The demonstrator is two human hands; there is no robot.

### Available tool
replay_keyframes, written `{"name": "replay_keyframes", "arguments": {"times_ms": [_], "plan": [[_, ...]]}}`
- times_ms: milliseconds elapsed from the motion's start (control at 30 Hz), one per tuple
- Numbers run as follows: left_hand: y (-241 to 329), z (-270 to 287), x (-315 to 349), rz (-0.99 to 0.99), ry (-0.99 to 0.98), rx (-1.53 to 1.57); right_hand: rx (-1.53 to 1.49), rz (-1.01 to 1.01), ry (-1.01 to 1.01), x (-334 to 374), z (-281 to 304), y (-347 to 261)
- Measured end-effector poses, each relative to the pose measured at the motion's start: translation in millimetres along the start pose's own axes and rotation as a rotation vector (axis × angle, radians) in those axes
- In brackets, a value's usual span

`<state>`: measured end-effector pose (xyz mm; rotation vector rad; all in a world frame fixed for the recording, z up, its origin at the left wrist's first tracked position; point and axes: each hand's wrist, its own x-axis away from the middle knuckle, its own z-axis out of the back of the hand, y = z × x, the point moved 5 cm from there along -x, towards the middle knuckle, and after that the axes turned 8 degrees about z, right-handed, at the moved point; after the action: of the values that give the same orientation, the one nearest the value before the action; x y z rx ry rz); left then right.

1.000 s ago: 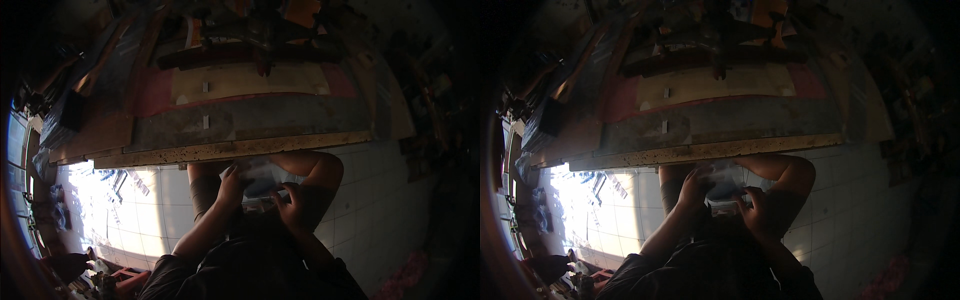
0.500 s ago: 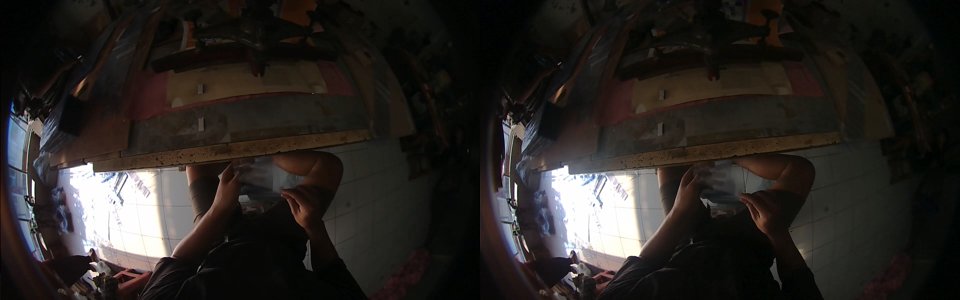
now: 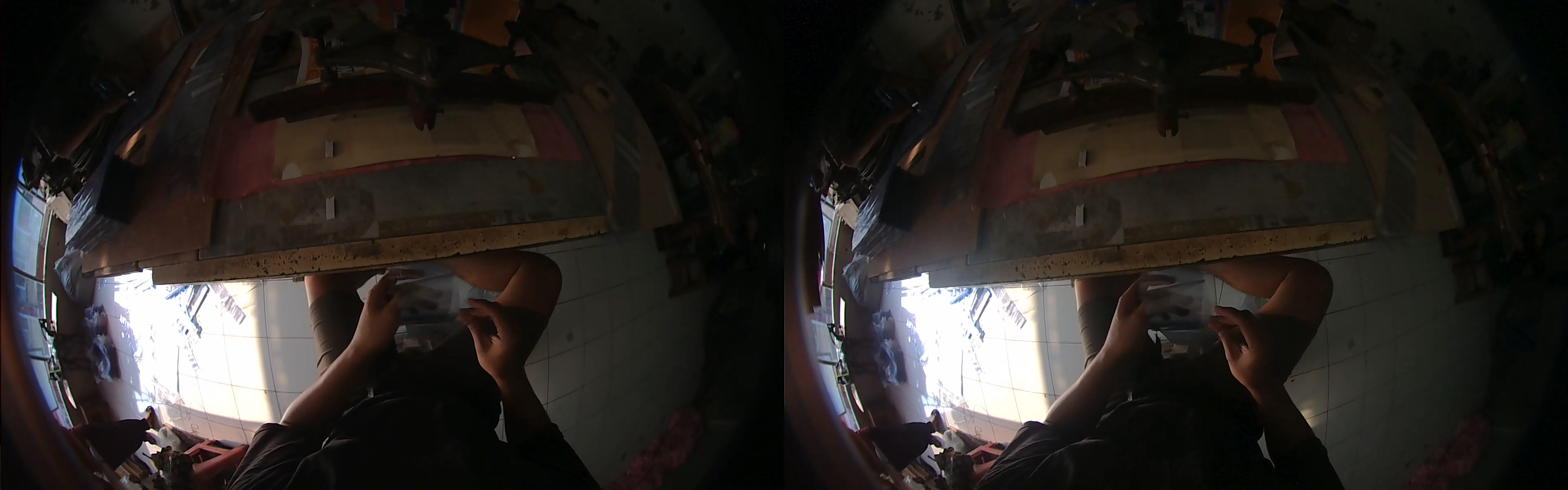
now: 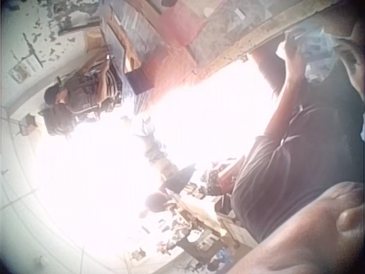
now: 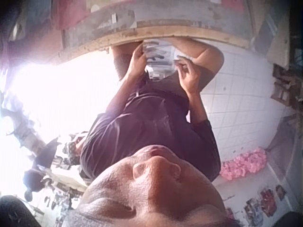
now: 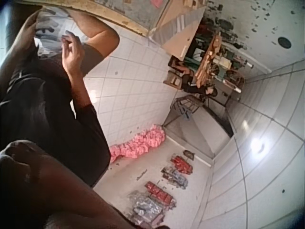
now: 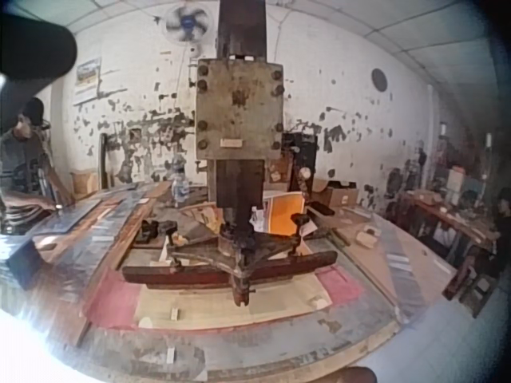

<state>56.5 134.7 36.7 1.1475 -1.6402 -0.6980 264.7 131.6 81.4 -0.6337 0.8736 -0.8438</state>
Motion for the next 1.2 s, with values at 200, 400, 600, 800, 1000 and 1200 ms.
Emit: {"name": "replay_keyframes", "arguments": {"times_ms": [200, 400, 600, 800, 1000, 1200], "plan": [[1, -2, 1, -0.023, -0.016, 0.012, -0.941, -0.026, -0.128, -5, 10, 16], [-22, 0, 6, -0.025, -0.269, -0.263, -0.758, -0.109, 0.455, -36, 49, -1], [-41, 5, 22, -0.082, -0.336, -0.507, 0.416, 0.001, 0.426, -44, 69, 27], [-19, -2, 28, -0.108, -0.502, -0.431, 0.743, 0.057, 0.482, -87, 92, 26], [-14, 0, 30, 0.008, -0.463, -0.292, 0.558, 0.027, 0.459, -144, 126, 71], [-16, 4, 28, 0.001, -0.482, -0.281, 0.551, -0.099, 0.317, -171, 144, 94]]}}
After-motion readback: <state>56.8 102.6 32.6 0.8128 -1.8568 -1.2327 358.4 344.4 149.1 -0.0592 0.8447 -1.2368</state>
